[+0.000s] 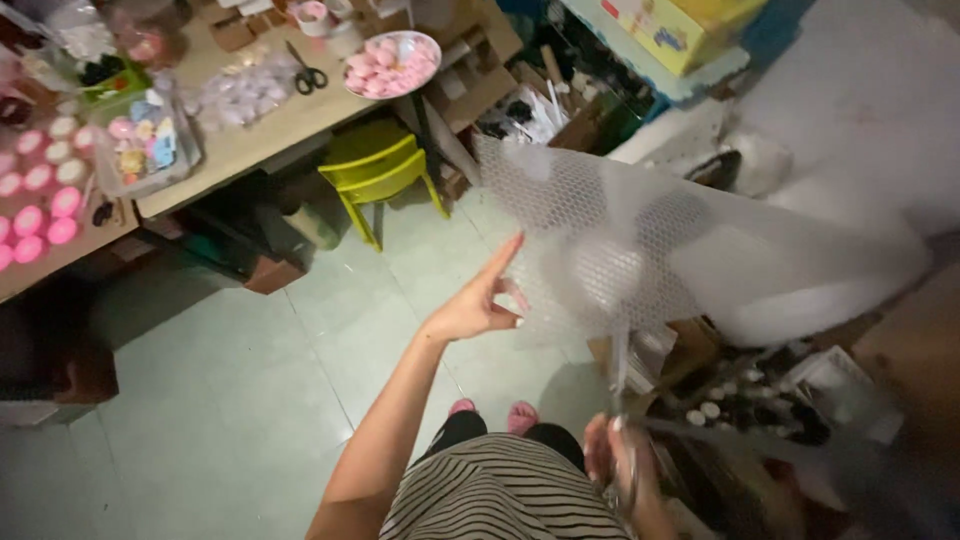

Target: Wrapping small handmade wax or soap items in bubble wrap for shipping.

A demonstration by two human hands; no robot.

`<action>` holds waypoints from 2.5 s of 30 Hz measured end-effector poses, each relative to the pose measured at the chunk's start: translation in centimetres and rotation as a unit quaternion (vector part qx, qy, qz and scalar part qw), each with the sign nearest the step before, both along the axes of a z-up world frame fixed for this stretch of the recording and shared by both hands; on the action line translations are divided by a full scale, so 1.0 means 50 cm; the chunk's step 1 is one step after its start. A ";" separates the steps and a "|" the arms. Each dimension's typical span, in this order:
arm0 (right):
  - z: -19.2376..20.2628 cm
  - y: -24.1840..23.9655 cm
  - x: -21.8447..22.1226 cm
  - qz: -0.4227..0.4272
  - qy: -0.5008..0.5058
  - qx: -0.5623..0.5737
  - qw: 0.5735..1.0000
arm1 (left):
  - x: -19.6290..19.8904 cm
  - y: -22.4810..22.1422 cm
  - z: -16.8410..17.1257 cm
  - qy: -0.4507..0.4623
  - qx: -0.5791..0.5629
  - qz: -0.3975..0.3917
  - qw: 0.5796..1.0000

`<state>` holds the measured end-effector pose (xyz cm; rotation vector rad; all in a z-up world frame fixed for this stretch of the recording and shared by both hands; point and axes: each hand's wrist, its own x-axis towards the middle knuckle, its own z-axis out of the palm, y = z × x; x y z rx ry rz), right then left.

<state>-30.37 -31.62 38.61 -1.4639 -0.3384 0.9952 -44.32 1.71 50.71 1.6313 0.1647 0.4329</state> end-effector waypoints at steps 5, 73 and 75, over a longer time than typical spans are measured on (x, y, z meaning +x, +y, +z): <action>-0.012 -0.051 -0.033 0.197 0.151 -0.133 0.960 | -0.003 0.012 0.021 0.019 -0.054 0.010 0.998; -0.040 0.016 0.065 0.289 0.201 0.000 0.936 | 0.001 0.031 -0.014 -0.003 -0.194 0.039 0.980; -0.049 0.029 0.071 0.288 0.199 0.016 0.937 | 0.002 0.031 -0.021 -0.004 -0.216 0.049 0.975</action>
